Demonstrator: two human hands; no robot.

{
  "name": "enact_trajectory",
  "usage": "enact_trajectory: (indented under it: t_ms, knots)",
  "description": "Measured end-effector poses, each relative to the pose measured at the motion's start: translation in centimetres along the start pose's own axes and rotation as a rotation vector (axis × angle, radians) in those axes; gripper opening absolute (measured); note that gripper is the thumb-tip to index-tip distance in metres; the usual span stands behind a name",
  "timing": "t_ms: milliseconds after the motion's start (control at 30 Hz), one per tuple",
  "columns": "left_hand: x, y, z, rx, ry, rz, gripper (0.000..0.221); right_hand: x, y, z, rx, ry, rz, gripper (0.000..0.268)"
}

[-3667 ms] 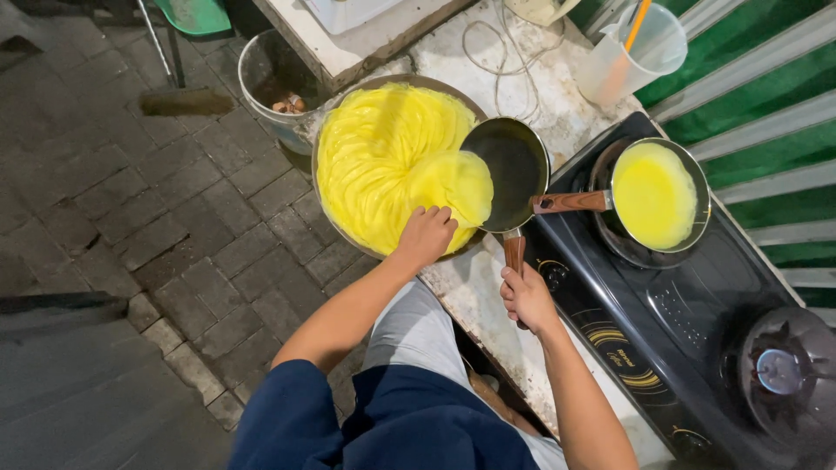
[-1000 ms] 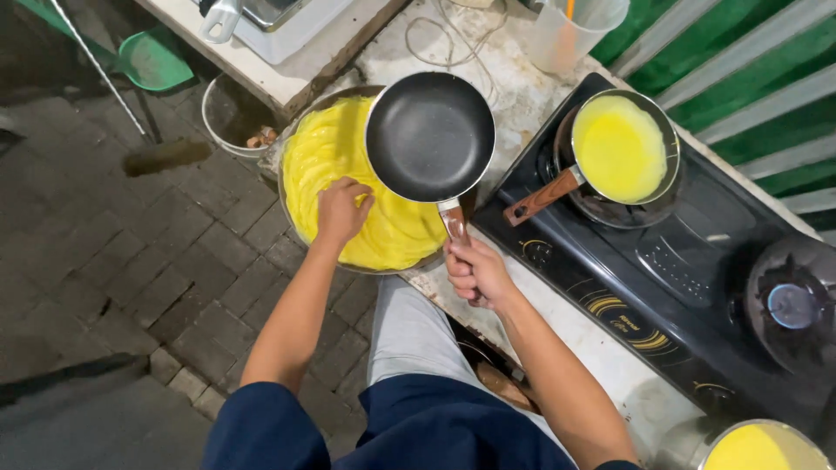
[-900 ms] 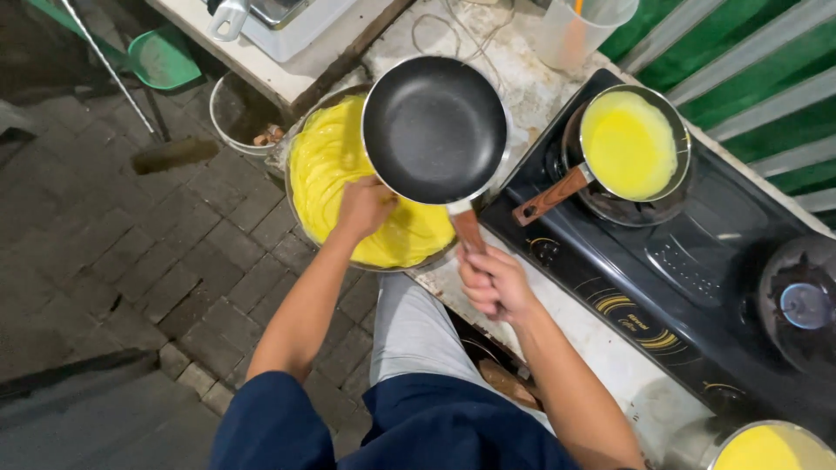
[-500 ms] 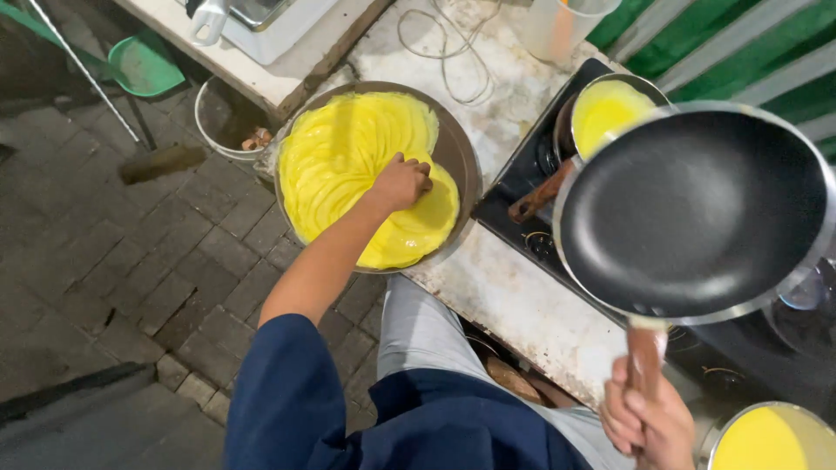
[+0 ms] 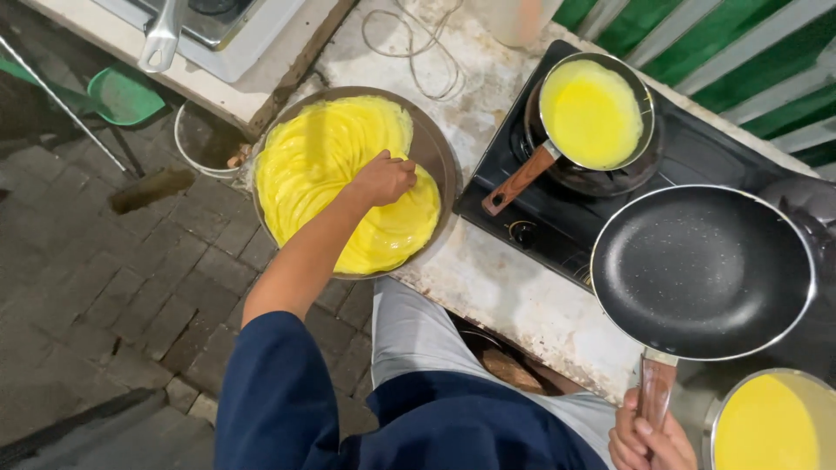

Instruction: Making crepes by pouring batter into pans, cooking them on a stove, and stacking the finished products.

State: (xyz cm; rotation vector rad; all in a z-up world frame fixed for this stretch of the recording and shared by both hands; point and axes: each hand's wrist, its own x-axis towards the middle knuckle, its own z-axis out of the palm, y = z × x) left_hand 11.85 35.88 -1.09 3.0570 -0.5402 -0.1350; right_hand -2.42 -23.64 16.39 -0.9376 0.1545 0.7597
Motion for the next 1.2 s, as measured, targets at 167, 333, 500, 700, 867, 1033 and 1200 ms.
enact_trajectory:
  t_ms: [167,333,500,700,867,1033,1200]
  knots:
    - [2.7,0.7,-1.1,-0.031,0.11,0.007,0.013,0.4,0.3,0.4,0.016,-0.037,-0.006,0.024]
    - [4.9,2.1,-3.0,-0.105,0.034,-0.057,0.025,1.0,1.3,-0.1,0.021,-0.112,-0.03,0.025]
    - [3.2,2.4,-7.1,-0.303,0.268,-0.158,0.021,0.9,2.2,0.3,0.024,-0.019,-0.021,0.025]
    - [0.9,-1.1,-3.5,-0.24,0.357,-0.367,0.016,1.7,2.2,1.9,-0.038,0.017,-0.086,0.022]
    - [-2.1,0.8,-1.6,-0.231,0.061,-0.465,0.041,2.4,2.9,1.6,-0.037,-0.051,-0.147,0.021]
    - [-6.7,9.6,-2.2,-0.428,0.877,-0.442,0.02,2.6,4.7,0.1,-0.282,0.317,-0.176,0.017]
    - [-7.1,29.3,-7.3,-1.192,0.044,-0.402,0.027,4.9,5.7,2.9,-0.404,0.153,-0.502,0.046]
